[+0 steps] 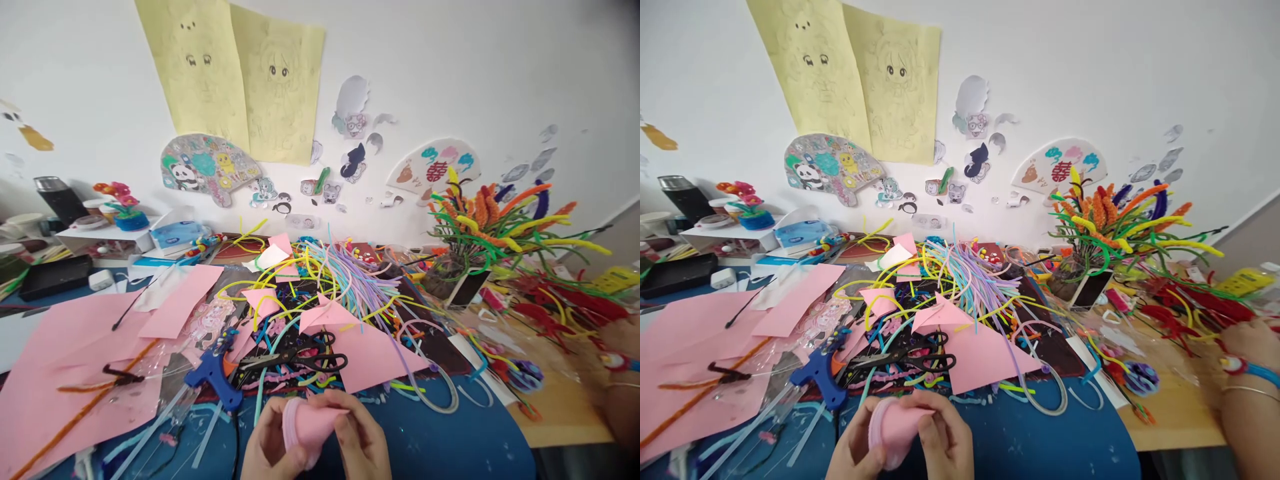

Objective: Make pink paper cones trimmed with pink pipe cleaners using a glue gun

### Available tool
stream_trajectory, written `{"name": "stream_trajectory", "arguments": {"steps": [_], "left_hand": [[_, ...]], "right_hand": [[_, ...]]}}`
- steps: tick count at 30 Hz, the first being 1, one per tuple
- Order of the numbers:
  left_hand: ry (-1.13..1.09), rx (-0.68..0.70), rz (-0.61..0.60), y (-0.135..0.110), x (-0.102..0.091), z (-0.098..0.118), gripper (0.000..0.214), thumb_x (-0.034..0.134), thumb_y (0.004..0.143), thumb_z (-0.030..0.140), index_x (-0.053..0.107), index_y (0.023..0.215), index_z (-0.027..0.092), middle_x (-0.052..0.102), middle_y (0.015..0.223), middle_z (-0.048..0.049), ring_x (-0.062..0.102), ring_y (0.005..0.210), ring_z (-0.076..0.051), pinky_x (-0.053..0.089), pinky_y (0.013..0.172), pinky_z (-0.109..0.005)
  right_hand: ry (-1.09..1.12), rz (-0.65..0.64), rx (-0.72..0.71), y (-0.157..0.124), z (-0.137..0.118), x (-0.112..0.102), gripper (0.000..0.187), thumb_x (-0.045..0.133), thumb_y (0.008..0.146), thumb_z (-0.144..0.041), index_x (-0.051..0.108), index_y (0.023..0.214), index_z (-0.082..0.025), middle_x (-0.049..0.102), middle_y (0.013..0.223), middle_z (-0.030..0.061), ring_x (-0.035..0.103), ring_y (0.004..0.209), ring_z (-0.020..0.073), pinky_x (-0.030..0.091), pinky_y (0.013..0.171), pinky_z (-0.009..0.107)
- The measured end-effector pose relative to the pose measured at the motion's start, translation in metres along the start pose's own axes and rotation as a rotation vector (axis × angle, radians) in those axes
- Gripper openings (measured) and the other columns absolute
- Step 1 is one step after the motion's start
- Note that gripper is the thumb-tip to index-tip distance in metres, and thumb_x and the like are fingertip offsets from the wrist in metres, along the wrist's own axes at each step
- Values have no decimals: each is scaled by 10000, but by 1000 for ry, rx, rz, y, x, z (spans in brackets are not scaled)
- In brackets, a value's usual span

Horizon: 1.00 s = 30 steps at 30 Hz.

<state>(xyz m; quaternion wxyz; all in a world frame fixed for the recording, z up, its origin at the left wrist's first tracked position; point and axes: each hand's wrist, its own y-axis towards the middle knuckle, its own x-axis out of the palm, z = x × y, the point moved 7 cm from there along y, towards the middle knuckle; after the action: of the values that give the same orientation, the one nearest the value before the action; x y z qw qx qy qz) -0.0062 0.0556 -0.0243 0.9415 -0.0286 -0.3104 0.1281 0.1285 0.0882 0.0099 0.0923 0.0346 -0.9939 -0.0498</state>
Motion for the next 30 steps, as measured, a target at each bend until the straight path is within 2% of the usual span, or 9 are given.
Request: {"name": "stream_trajectory", "arguments": {"steps": [3,7,12,15,21,25,30], "left_hand": [[39,6,70,-3,-4,0,542,905,472,531,675,796,162,617,689,-7,513,632,-137,412,587,-226],[102,25,94,-9,-7,4,562,890,459,570,691,790,162,643,757,-27,556,689,-167,452,626,-244],[80,57,112,-15,-10,14,463,895,518,481,692,800,175,696,1064,-106,649,922,-268,513,760,-297],[48,72,94,-17,-9,17,403,898,543,421,672,774,181,675,1185,-127,660,979,-293,527,768,-305],[49,56,70,-20,-7,17,367,894,579,370,656,795,193,688,1099,-94,669,871,-230,517,681,-249],[121,62,95,-22,-11,18,333,857,630,414,650,749,182,687,1065,-92,647,802,-205,510,687,-257],[169,28,146,-24,-20,16,313,803,690,434,648,647,165,689,1097,-132,642,981,-288,500,821,-320]], "right_hand": [[154,-14,101,0,14,3,354,726,784,-560,788,905,-233,799,903,116,749,884,294,586,857,419],[287,-11,174,-4,33,6,291,775,776,-470,788,909,-210,798,898,119,750,874,270,581,868,413],[314,10,137,-5,35,9,244,764,803,-422,777,925,-211,794,909,112,747,850,256,596,837,411],[291,63,113,-4,31,7,236,759,805,-431,769,886,-210,791,859,95,746,787,233,610,774,366],[221,135,108,-4,30,0,226,768,796,-416,746,838,-195,775,824,74,726,748,197,599,732,295],[167,111,48,-5,27,0,172,750,823,-376,746,846,-205,764,812,52,719,755,182,586,751,271],[104,37,-66,-6,18,4,134,709,865,-353,756,871,-228,759,840,40,723,789,183,587,775,264]]}}
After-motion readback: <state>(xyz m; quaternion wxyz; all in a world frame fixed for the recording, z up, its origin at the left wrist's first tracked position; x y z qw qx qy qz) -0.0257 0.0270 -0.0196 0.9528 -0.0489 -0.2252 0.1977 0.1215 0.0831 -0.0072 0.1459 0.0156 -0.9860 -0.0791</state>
